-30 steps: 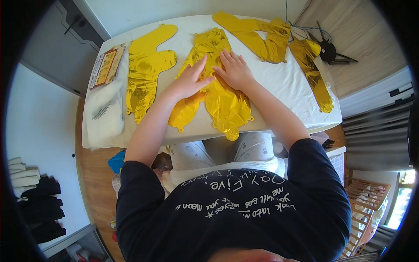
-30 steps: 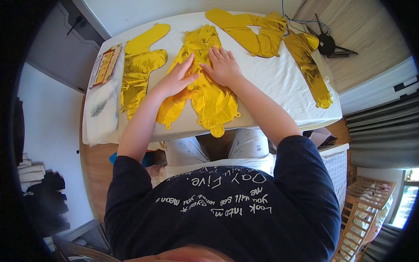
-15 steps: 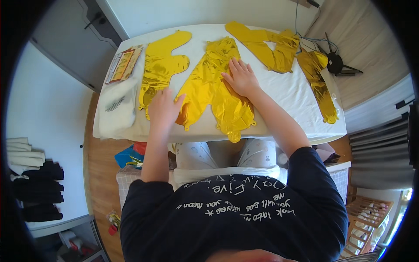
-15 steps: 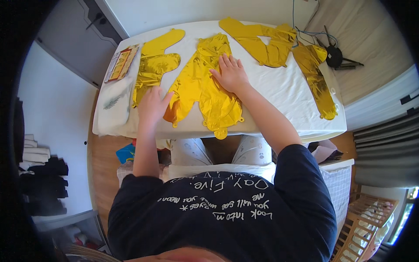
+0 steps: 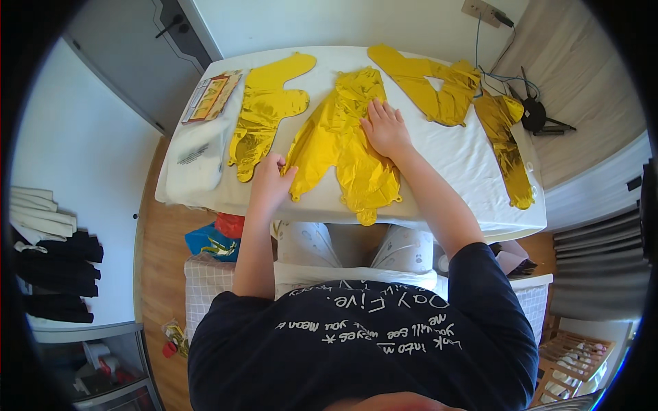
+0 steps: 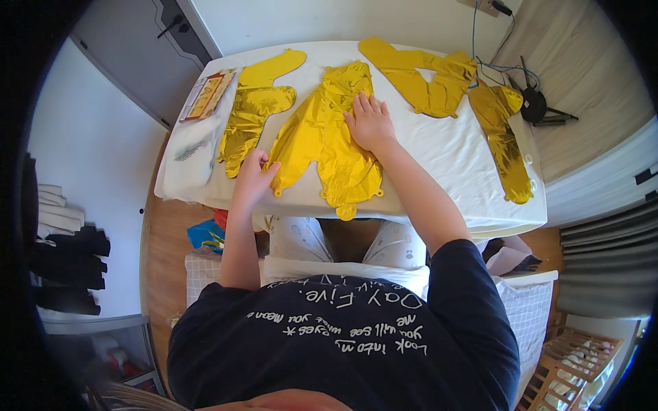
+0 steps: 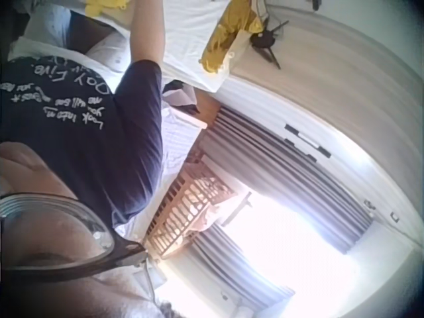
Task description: The person unfolds and flattens deflated foil letter balloons on a table by hand.
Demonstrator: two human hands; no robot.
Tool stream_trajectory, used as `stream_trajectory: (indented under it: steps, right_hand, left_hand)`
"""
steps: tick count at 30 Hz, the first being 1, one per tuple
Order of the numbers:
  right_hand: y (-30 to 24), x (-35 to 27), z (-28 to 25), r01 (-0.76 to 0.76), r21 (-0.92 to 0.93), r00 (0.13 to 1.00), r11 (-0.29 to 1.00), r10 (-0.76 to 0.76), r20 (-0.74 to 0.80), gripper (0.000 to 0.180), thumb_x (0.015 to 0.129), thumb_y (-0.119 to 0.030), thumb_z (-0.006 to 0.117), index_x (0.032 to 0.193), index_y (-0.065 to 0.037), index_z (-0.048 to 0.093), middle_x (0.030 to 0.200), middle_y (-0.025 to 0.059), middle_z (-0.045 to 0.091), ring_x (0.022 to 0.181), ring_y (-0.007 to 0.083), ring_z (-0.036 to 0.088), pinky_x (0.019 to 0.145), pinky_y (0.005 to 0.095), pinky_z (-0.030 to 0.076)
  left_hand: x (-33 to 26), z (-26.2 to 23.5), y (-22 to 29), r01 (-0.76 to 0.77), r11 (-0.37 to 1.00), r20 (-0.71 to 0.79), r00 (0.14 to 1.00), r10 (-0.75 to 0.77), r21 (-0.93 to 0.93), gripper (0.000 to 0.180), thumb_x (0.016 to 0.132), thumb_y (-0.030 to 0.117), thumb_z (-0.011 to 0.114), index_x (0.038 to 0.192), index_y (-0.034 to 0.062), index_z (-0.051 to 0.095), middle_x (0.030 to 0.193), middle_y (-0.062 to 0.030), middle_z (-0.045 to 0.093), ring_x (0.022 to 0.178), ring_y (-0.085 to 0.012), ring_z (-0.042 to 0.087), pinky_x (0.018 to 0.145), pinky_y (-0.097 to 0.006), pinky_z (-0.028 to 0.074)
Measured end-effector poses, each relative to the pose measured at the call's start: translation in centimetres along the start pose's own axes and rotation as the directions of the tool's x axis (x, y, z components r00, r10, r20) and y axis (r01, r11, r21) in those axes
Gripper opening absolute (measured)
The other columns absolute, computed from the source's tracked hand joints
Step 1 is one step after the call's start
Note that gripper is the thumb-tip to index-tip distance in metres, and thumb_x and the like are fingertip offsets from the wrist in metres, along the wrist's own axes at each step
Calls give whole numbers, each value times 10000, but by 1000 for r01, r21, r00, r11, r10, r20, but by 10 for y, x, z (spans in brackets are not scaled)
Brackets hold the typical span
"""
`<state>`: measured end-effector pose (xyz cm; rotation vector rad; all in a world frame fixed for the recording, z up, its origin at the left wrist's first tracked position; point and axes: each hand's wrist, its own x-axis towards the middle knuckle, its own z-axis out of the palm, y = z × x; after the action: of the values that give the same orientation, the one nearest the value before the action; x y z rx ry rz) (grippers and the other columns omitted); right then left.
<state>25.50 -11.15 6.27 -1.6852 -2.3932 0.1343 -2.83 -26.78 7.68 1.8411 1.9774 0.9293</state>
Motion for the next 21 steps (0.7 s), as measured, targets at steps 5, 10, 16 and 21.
stream_trajectory:
  steps: [5, 10, 16, 21]
  right_hand:
    - [9, -3, -7, 23, -31, 998, 999, -25, -63, 653, 1091, -475, 313, 1602, -69, 317, 1682, 128, 288, 1557, 300, 257, 1270, 486, 179]
    - [22, -9, -10, 24, -22, 997, 999, -26, -79, 658, 1082, -475, 341, 1598, -67, 322, 1678, 132, 295, 1551, 308, 269, 1268, 493, 181]
    - [23, -22, -16, 78, -27, 997, 997, -77, 4, 696, 1048, -442, 420, 1635, -112, 245, 1711, 103, 218, 1584, 291, 180, 1282, 490, 139]
    - [43, -12, 5, 130, -386, 991, 913, -114, 62, 824, 965, -380, 552, 1659, -178, 156, 1731, 79, 150, 1596, 277, 143, 1287, 500, 133]
  left_hand:
    - [8, 12, 21, -160, 947, -131, 983, 128, -278, 384, 875, 123, 784, 1143, 29, 527, 932, -135, 627, 881, -230, 650, 777, -337, 516]
    - [12, -7, 122, -165, 969, -53, 986, 158, -183, 489, 883, 129, 769, 1306, 112, 525, 915, -135, 711, 752, -246, 692, 694, -361, 542]
    - [10, 18, 208, -280, 957, 147, 952, 267, 75, 474, 880, 178, 716, 1315, 137, 530, 907, -98, 749, 824, -330, 721, 719, -459, 568]
    - [3, 60, 230, -346, 931, 210, 925, 318, 115, 538, 906, 241, 719, 1382, 118, 502, 967, -72, 760, 853, -316, 731, 735, -434, 573]
